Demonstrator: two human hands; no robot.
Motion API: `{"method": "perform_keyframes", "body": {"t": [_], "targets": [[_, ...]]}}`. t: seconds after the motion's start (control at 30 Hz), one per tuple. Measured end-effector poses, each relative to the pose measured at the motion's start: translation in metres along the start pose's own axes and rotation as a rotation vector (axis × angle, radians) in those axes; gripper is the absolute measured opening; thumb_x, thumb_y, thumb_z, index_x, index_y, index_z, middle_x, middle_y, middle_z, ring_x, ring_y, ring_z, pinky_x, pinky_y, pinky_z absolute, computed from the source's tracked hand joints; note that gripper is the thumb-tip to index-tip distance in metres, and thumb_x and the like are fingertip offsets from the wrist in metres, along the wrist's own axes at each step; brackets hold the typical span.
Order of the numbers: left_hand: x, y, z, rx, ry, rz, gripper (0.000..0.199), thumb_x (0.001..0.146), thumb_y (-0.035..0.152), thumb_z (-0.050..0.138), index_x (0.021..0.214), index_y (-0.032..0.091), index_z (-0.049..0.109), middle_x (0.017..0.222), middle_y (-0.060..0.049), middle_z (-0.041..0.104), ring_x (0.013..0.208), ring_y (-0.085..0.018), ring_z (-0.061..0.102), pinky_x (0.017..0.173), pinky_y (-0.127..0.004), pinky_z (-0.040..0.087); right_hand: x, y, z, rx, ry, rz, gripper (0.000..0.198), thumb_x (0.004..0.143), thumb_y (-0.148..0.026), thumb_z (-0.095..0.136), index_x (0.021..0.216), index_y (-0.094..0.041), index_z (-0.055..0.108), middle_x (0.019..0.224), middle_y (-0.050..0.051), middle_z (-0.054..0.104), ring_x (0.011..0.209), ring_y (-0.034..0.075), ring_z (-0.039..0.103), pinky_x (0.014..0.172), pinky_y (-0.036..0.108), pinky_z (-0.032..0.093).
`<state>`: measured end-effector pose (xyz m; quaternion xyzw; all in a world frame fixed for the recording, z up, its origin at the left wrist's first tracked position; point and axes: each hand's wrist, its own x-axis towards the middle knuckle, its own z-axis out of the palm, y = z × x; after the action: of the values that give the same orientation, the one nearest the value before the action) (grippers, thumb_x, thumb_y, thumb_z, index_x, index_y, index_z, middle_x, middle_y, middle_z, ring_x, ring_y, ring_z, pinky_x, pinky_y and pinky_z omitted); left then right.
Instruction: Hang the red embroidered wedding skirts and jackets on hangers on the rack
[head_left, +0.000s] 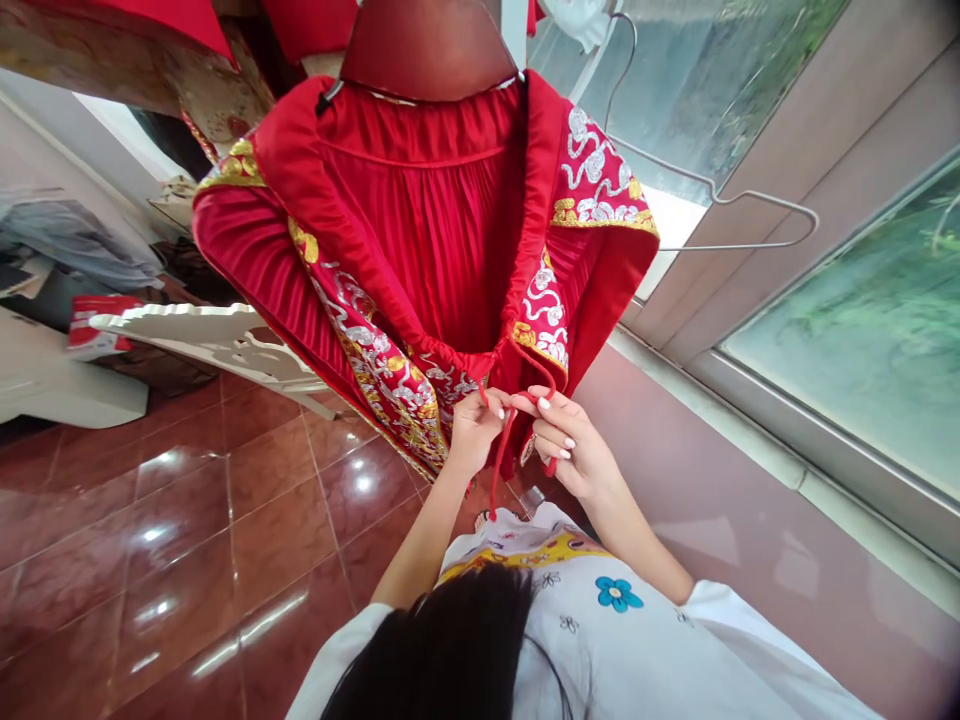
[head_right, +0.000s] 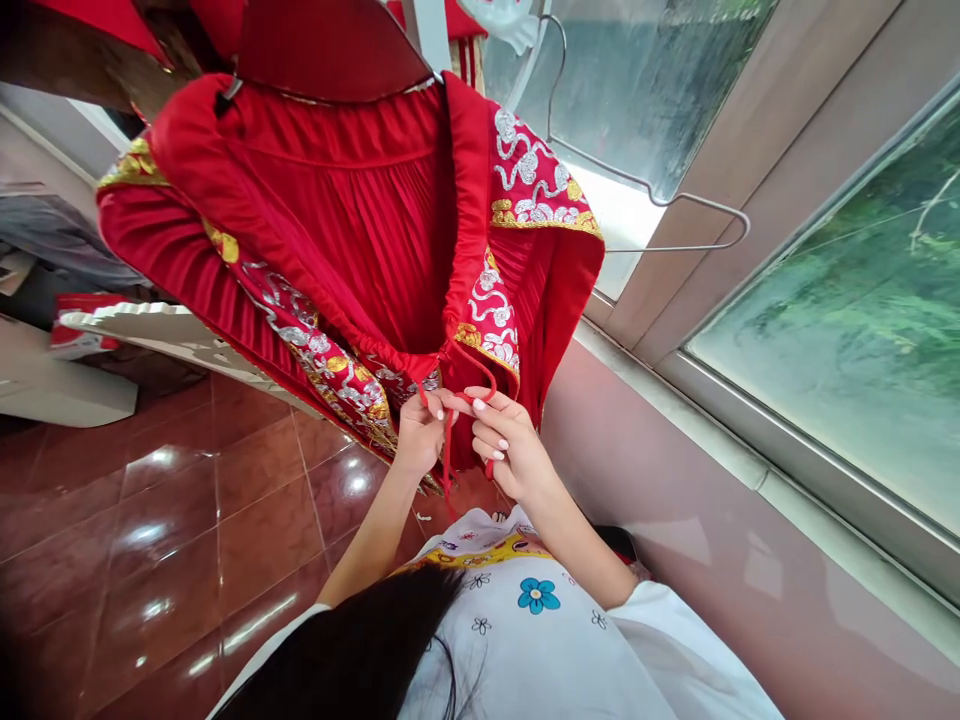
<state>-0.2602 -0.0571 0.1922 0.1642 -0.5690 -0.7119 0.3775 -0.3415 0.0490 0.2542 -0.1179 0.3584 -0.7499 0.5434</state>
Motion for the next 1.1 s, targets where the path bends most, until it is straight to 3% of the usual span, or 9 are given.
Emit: {"method": "perform_keyframes", "body": {"t": [0.23,0.37,0.47,0.63,0.77,0.83,0.93,1.0,1.1], "targets": [[0.000,0.004,-0.008,-0.003,-0.089,0.074,0.048,0.066,0.060,0.068,0.069,0.020,0.043,0.072,-0.001,0.060,0.075,-0.015,0.059,0.076,-0.030,0.047,0.004,0.004,-0.008,0.148,-0.056,0.114,0.015,0.075,-0.020,0.064,0.089,-0.019,0.068,0.104,0.008,0.069,0.042,-0.001,0.009,0.033,0.008,0.021],[-0.005,0.007,-0.005,-0.032,-0.049,0.154,0.038,0.078,0.059,0.056,0.092,0.024,0.046,0.114,-0.008,0.063,0.115,-0.021,0.055,0.094,-0.036,0.044,0.006,0.011,-0.010,0.204,-0.051,0.156,0.016,0.074,-0.017,0.066,0.089,-0.018,0.069,0.107,0.010,0.069,0.041,-0.002,0.010,0.033,0.007,0.023],[-0.010,0.011,-0.007,0.200,-0.065,0.230,0.037,0.090,0.049,0.042,0.117,0.025,0.039,0.137,-0.013,0.049,0.133,-0.022,0.039,0.107,-0.041,0.032,0.006,0.012,-0.013,0.175,-0.055,0.146,0.017,0.074,-0.018,0.068,0.091,-0.017,0.069,0.103,0.010,0.070,0.040,-0.003,0.012,0.034,0.007,0.024],[-0.020,0.013,-0.024,0.906,0.097,0.272,0.055,0.092,0.031,0.043,0.138,0.017,0.016,0.127,-0.016,0.057,0.130,-0.022,0.041,0.106,-0.044,0.030,0.003,0.001,-0.017,0.010,-0.015,0.063,0.015,0.076,-0.018,0.067,0.091,-0.014,0.070,0.096,0.011,0.071,0.038,-0.004,0.016,0.033,0.009,0.023],[-0.027,0.017,-0.051,1.266,0.324,0.352,0.055,0.086,0.027,0.054,0.134,0.015,0.030,0.119,-0.014,0.063,0.118,-0.024,0.052,0.095,-0.040,0.041,-0.003,-0.018,-0.018,-0.058,-0.072,0.085,0.015,0.077,-0.019,0.066,0.091,-0.015,0.070,0.091,0.009,0.072,0.038,-0.003,0.014,0.032,0.011,0.019],[-0.033,0.025,-0.069,1.337,0.418,0.382,0.049,0.083,0.028,0.059,0.127,0.015,0.042,0.101,-0.010,0.068,0.099,-0.023,0.060,0.083,-0.035,0.047,-0.005,-0.027,-0.018,-0.070,-0.112,0.095,0.015,0.076,-0.019,0.066,0.090,-0.015,0.070,0.086,0.007,0.072,0.038,-0.003,0.013,0.032,0.012,0.017],[-0.046,0.048,-0.094,1.407,0.296,0.516,0.024,0.082,0.024,0.061,0.104,0.017,0.062,0.075,-0.004,0.067,0.069,-0.017,0.059,0.067,-0.029,0.046,-0.002,-0.039,-0.018,-0.140,-0.140,0.077,0.015,0.076,-0.020,0.066,0.089,-0.015,0.070,0.081,0.006,0.071,0.037,-0.003,0.014,0.033,0.013,0.014],[-0.053,0.067,-0.106,1.357,0.180,0.597,0.009,0.084,0.017,0.057,0.086,0.018,0.066,0.070,-0.002,0.066,0.062,-0.014,0.056,0.062,-0.027,0.043,0.004,-0.047,-0.017,-0.231,-0.158,0.068,0.016,0.076,-0.021,0.067,0.090,-0.015,0.069,0.080,0.006,0.071,0.037,-0.003,0.017,0.033,0.015,0.014],[-0.055,0.091,-0.107,1.195,0.304,0.634,0.016,0.086,0.018,0.054,0.073,0.018,0.062,0.063,0.000,0.060,0.057,-0.012,0.052,0.058,-0.025,0.041,0.014,-0.058,-0.011,-0.390,-0.223,0.088,0.021,0.076,-0.023,0.067,0.095,-0.014,0.067,0.075,0.005,0.069,0.037,-0.002,0.023,0.035,0.016,0.015]]}}
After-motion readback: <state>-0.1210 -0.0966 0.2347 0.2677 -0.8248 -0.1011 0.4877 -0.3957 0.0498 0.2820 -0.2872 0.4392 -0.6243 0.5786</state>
